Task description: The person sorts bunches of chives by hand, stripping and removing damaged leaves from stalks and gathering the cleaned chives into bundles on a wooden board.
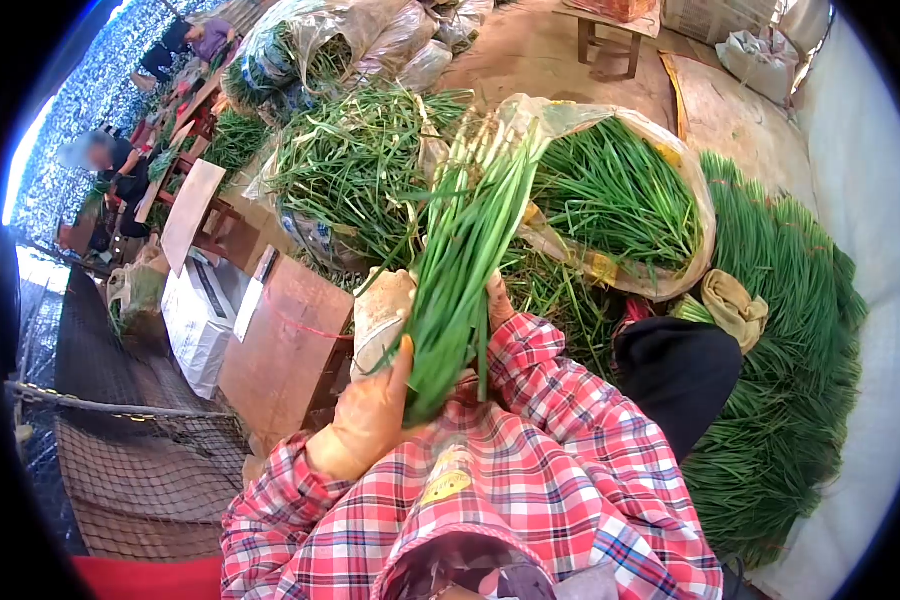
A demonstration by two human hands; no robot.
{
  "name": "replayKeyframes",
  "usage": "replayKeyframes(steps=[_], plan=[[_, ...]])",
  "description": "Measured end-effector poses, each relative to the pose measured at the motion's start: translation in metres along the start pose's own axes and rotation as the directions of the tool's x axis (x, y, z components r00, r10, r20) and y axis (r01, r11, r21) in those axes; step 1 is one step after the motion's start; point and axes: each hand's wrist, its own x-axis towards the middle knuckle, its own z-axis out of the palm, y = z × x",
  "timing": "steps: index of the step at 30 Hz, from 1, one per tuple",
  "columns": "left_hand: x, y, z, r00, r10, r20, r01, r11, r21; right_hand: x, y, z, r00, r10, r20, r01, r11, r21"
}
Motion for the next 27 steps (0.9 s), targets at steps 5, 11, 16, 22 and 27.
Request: replayKeyframes(steps=[5,11,16,22,27], plan=[[-0.036,-0.068,-0.068,0.969,-0.210,0.134,0.242,0.674,-0.698,-0.003,-0.005,-0.006,1.000,-0.003,-0.018,0.002,0.995,-0.097],[0.033,-0.078,0.027,0.974,-0.222,0.048,0.083,0.147,-0.986,0.004,-0.008,0.007,0.988,-0.044,-0.146,0.021,0.988,-0.154],[0.036,0.001,0.085,0.987,-0.132,-0.092,-0.036,0.373,-0.927,0.001,-0.009,0.012,0.975,-0.068,-0.212,0.026,0.980,-0.197],[0.047,-0.016,0.088,0.930,-0.290,0.224,0.302,0.261,-0.917,-0.008,-0.014,0.021,0.883,-0.067,-0.464,-0.040,0.975,-0.217],[0.049,-0.028,0.070,0.955,-0.293,0.044,0.205,0.546,-0.812,-0.020,-0.023,0.017,0.970,-0.018,-0.241,0.016,1.000,-0.011]])
